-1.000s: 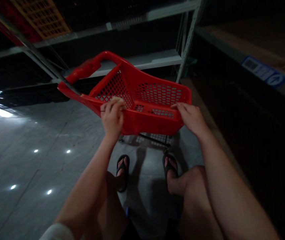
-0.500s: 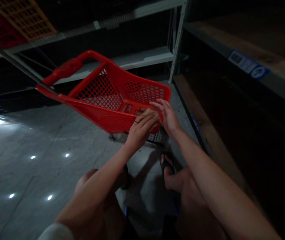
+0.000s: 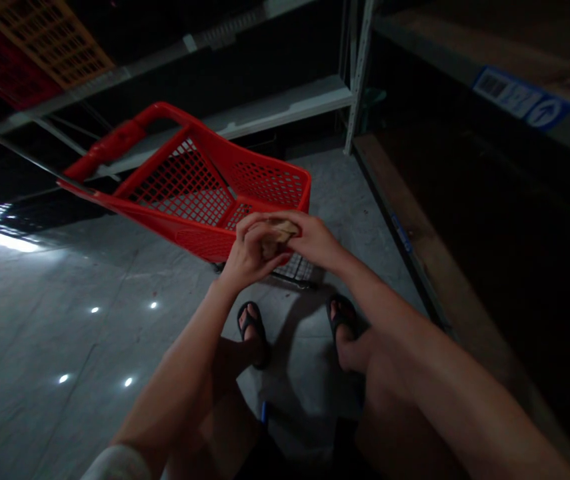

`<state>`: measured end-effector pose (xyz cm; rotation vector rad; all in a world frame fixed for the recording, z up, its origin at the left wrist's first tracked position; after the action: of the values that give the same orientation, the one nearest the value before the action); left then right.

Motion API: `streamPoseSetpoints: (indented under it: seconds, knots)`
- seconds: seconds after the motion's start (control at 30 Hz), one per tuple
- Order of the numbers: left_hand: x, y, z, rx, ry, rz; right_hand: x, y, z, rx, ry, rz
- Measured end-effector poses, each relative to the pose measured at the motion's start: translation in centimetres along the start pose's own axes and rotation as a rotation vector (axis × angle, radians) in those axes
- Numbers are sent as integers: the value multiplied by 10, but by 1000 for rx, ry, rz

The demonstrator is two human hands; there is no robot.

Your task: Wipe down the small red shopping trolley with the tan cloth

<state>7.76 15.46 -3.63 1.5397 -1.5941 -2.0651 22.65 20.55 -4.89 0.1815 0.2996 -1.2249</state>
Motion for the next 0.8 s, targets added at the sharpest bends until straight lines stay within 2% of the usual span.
streamPoseSetpoints:
  seconds: [0.07,0.13,0.2,0.27,0.37,0.47,0.57,0.7,0.8]
  knots:
    - [-5,6,9,-47,71,42,0,28,3,103,55,-229]
    - [-8,5,18,-134,172,101,4,54,-5,142,58,-519]
    - [-9,-4,19,-253,202,174,8,59,-26,112,-20,-681]
    - [-9,-14,14,-365,161,228,11,40,-48,56,-121,-662]
    - [-8,-21,6,-452,122,245,22,-1,-62,6,-176,-645]
    - [-3,-17,1,-450,128,234,29,-16,-63,-92,-226,-724]
    - [3,-9,-4,-408,121,214,13,6,-66,-182,-275,-788]
    - [16,4,-9,-330,89,175,-25,54,-74,-135,-174,-903]
    - [22,11,-14,-293,49,160,-35,64,-86,-124,-179,-948]
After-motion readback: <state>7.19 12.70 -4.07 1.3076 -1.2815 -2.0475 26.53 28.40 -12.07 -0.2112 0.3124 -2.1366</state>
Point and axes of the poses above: each hand's wrist, its own x-axis away from the middle knuckle, its own y-axis out of the back of the hand, z = x × y, the point moved 6 cm from there along -x, towards the middle knuckle, and after that the axes turned 12 degrees about -x, right-handed, at the moved point
